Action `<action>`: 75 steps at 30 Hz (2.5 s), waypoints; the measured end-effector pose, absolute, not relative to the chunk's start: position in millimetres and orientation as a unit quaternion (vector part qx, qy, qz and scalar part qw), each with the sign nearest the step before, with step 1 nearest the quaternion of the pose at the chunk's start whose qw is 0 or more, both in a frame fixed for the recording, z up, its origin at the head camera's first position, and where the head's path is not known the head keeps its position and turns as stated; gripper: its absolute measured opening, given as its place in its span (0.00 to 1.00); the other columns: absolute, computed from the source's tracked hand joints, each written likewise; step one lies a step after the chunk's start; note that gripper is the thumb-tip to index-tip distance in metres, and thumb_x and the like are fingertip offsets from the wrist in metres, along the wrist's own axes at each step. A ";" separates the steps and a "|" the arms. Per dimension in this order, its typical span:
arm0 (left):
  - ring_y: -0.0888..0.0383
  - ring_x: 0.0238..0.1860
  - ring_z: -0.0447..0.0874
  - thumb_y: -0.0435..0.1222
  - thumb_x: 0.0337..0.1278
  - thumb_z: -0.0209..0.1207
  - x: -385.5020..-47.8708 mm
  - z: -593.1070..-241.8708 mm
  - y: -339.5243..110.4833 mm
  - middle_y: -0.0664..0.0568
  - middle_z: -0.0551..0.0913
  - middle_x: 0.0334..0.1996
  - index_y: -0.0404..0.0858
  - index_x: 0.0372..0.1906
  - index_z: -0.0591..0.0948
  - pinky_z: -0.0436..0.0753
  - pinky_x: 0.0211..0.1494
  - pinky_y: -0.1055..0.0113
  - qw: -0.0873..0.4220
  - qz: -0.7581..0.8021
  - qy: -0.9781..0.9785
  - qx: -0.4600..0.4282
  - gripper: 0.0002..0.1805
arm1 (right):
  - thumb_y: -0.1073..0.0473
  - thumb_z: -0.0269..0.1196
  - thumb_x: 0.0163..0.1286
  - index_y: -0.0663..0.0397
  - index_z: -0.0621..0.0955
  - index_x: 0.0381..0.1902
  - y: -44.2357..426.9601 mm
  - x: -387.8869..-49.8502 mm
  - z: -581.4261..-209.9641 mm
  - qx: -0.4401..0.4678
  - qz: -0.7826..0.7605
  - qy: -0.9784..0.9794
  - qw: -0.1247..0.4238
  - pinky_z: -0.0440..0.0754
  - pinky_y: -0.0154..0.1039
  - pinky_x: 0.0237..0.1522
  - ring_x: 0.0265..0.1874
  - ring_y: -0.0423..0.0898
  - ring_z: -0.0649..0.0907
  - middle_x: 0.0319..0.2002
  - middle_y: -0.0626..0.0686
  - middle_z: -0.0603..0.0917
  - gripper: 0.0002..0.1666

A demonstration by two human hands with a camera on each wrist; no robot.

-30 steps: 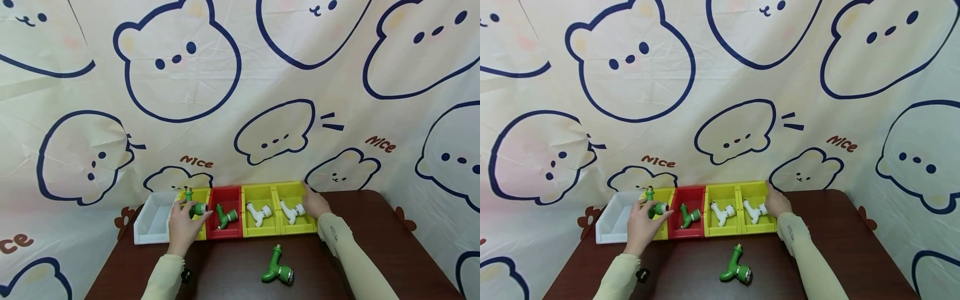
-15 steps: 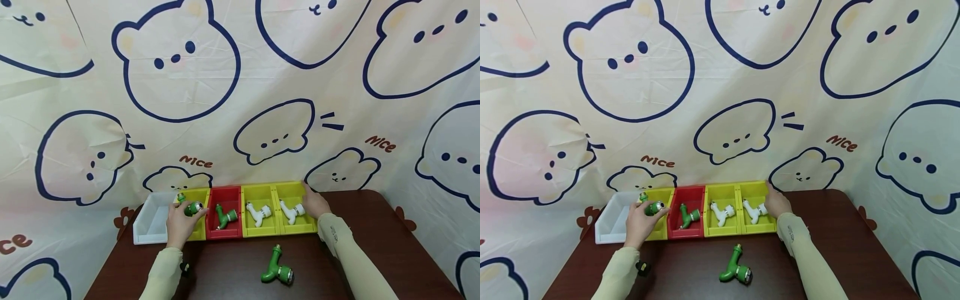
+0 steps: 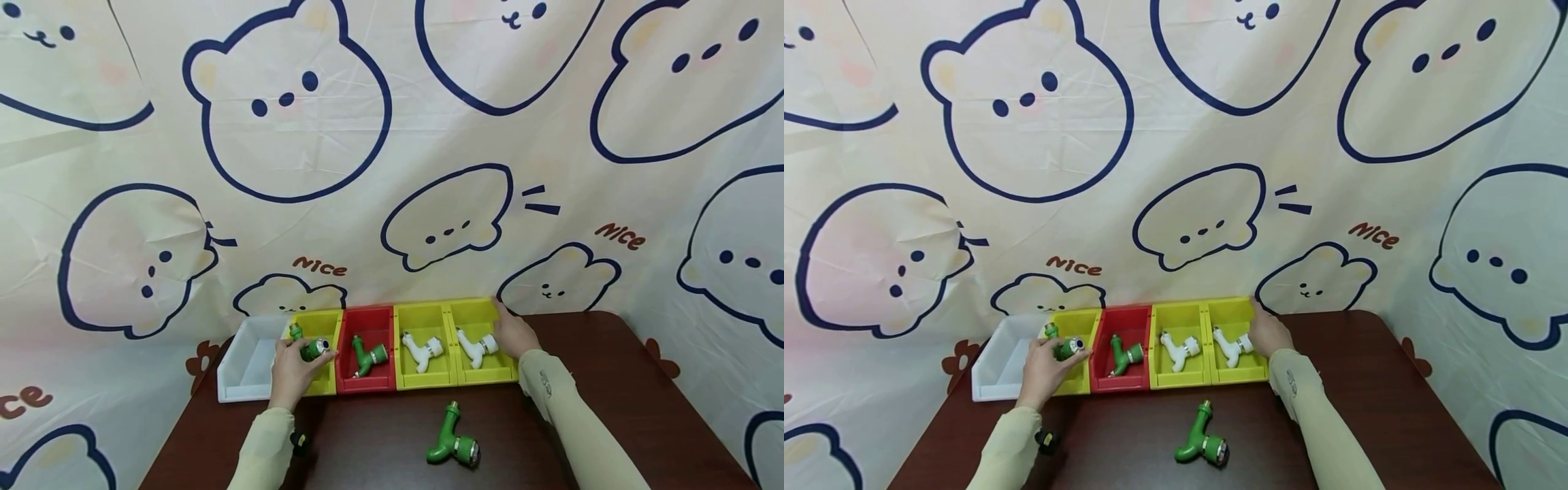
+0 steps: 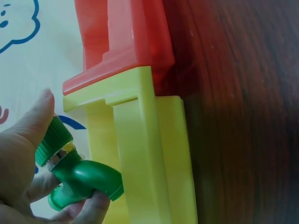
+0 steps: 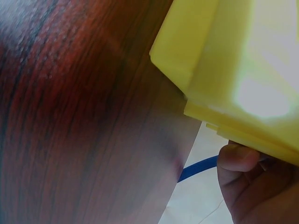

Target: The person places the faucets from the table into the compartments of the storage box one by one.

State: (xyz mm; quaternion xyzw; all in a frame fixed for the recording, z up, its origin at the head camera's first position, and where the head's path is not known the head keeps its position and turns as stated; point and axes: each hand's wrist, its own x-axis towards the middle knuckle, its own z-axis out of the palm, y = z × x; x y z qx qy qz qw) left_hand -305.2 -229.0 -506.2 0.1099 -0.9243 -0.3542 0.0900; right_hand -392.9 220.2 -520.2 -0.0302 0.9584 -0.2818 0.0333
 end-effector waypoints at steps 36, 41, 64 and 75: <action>0.30 0.47 0.83 0.33 0.60 0.70 -304.4 -512.6 -233.7 0.23 0.77 0.50 0.27 0.52 0.86 0.81 0.54 0.36 0.142 -0.234 -0.960 0.059 0.18 | 0.57 0.42 0.83 0.48 0.48 0.85 220.4 -393.9 -524.0 -0.023 -0.286 0.957 0.035 0.70 0.42 0.21 0.14 0.46 0.68 0.17 0.53 0.73 0.37; 0.31 0.44 0.84 0.31 0.58 0.71 -304.2 -515.5 -230.2 0.24 0.79 0.46 0.27 0.48 0.87 0.83 0.51 0.37 0.155 -0.212 -0.963 0.053 0.15 | 0.57 0.43 0.83 0.48 0.49 0.85 221.2 -394.4 -524.9 -0.026 -0.289 0.956 0.035 0.70 0.42 0.21 0.14 0.46 0.68 0.18 0.53 0.74 0.37; 0.36 0.40 0.84 0.30 0.57 0.71 -313.8 -533.2 -229.7 0.30 0.84 0.38 0.27 0.46 0.88 0.84 0.45 0.42 0.142 -0.175 -0.973 0.049 0.13 | 0.58 0.45 0.83 0.49 0.50 0.85 220.6 -393.6 -525.5 -0.027 -0.289 0.957 0.022 0.68 0.41 0.19 0.12 0.46 0.67 0.15 0.52 0.73 0.37; 0.34 0.43 0.85 0.30 0.57 0.71 -316.1 -533.8 -229.5 0.30 0.86 0.40 0.27 0.45 0.88 0.84 0.48 0.41 0.123 -0.173 -0.976 0.049 0.12 | 0.57 0.45 0.83 0.49 0.50 0.85 220.7 -392.8 -524.4 -0.027 -0.289 0.957 0.019 0.68 0.41 0.19 0.12 0.45 0.66 0.15 0.52 0.73 0.37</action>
